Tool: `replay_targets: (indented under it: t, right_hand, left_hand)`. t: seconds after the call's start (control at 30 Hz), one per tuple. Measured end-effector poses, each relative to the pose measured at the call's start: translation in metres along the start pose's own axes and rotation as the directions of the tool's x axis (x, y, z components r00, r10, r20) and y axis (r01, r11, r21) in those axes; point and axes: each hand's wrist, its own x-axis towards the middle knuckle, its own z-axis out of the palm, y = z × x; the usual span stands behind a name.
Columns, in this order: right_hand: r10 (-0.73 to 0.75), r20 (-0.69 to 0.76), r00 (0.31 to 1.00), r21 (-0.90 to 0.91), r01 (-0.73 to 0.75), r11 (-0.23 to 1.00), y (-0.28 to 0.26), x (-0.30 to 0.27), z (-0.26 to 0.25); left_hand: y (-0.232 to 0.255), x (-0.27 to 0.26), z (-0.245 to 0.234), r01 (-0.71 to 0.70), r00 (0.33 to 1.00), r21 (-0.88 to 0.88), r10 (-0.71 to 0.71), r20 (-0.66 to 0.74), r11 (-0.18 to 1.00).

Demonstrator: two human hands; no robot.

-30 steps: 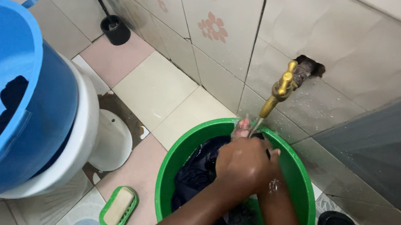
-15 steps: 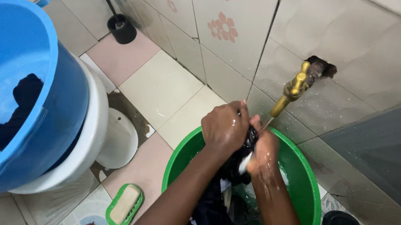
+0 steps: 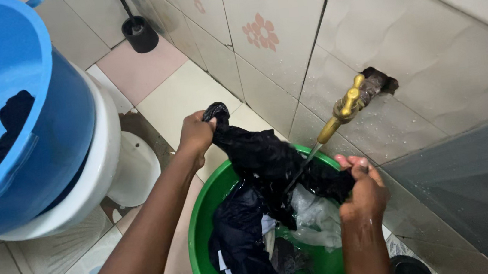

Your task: The person is hand-washing clothes in a bathroom. They wring out a dark garment, transfer it to a blue basin, refill a green basin with water from a tap, and continue washing and rinsing multiple items by hand.

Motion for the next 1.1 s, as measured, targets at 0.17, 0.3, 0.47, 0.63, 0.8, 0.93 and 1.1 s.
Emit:
replay_targets:
  t: [0.17,0.3,0.47,0.63,0.8,0.93,1.1]
  right_hand:
    - [-0.035,0.024,0.999,-0.086,0.036,0.996,0.028,0.012,-0.005]
    - [0.092,0.206,0.974,-0.259,-0.036,0.965,0.027,-0.028,0.023]
    - [0.022,0.305,0.952,-0.535,0.152,0.831,-0.005,-0.09,0.045]
    - [-0.021,0.587,0.81,-0.721,0.534,0.441,-0.047,-0.119,0.038]
    - [0.1,0.913,0.395,-0.386,0.918,-0.097,-0.098,-0.139,0.013]
    - [0.08,0.888,0.453,-0.403,0.849,-0.341,-0.135,-0.172,-0.001]
    - [0.167,0.587,0.792,-0.772,0.485,0.412,-0.163,-0.197,0.01]
  left_hand:
    - [0.022,-0.02,0.029,-0.109,0.991,0.261,0.126,-0.051,0.959]
    - [0.067,-0.059,0.038,-0.218,0.972,0.558,0.226,0.055,0.8]
    - [0.124,-0.15,0.031,-0.312,0.949,0.675,0.248,0.193,0.668]
    - [0.146,-0.288,0.011,-0.296,0.949,0.528,0.308,0.069,0.796]
    - [0.112,-0.397,-0.008,-0.262,0.961,0.379,0.274,0.021,0.888]
    - [0.101,-0.394,-0.011,-0.262,0.96,0.527,0.273,0.057,0.809]
    - [0.099,-0.36,0.02,-0.25,0.968,0.647,0.173,0.181,0.72]
